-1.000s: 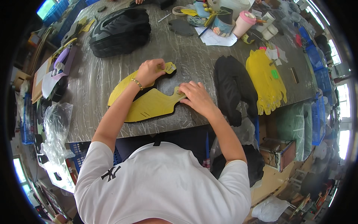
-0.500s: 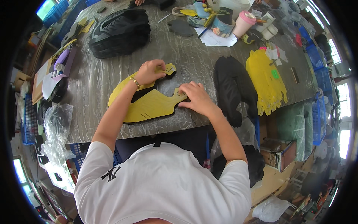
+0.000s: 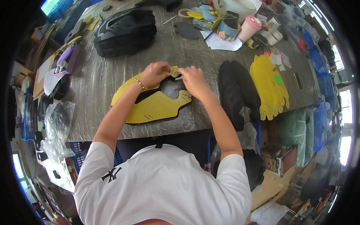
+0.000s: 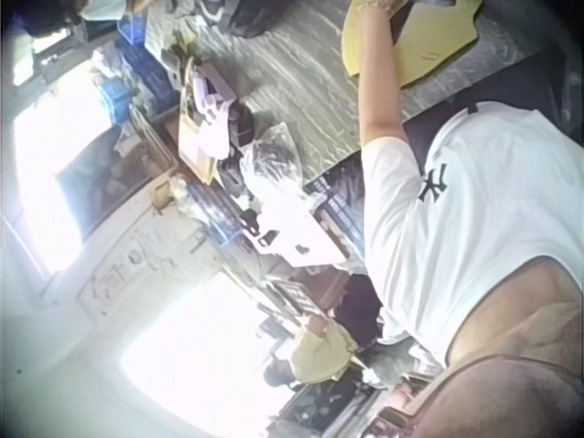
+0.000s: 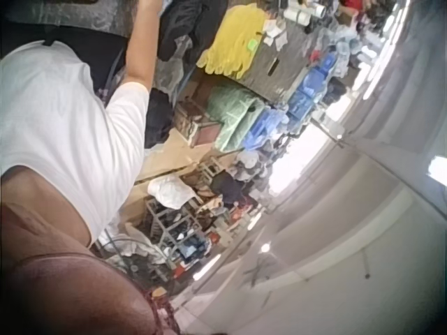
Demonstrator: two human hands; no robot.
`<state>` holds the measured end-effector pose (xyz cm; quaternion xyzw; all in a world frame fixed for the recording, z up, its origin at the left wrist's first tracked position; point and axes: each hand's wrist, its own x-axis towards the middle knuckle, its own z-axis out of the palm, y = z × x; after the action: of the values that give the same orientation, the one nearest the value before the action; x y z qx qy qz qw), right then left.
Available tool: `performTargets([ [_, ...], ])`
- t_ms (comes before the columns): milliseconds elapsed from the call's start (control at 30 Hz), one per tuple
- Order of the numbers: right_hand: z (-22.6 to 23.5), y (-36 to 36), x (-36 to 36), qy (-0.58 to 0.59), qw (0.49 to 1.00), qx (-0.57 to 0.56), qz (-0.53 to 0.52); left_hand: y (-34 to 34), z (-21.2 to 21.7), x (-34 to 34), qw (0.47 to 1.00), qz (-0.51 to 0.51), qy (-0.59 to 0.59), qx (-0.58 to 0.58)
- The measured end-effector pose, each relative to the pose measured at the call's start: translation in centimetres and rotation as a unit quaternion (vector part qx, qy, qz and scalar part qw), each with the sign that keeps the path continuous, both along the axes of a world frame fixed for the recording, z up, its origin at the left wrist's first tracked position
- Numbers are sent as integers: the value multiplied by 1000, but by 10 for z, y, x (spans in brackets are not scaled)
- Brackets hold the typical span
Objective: The person aligns a template onto material pieces on a table, traces lines through the template openings using a pen, and lifts the template to set aside the marked pieces.
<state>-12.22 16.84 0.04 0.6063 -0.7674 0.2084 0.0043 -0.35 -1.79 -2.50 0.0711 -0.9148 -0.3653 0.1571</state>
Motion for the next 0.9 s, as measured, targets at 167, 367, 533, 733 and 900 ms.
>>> performTargets([
  [167,4,13,-17,13,999,52,-1,4,-1,2,1000,18,17,-7],
  [367,-12,-1,-7,12,998,54,14,4,0,1,999,36,12,9],
  [533,9,6,-20,-60,992,-98,-44,8,-3,2,998,44,34,12],
  [733,31,2,-9,-139,976,-131,-104,7,-5,4,998,54,39,5],
  [900,6,-3,-9,-81,987,-104,-91,10,-2,3,998,54,22,9],
])
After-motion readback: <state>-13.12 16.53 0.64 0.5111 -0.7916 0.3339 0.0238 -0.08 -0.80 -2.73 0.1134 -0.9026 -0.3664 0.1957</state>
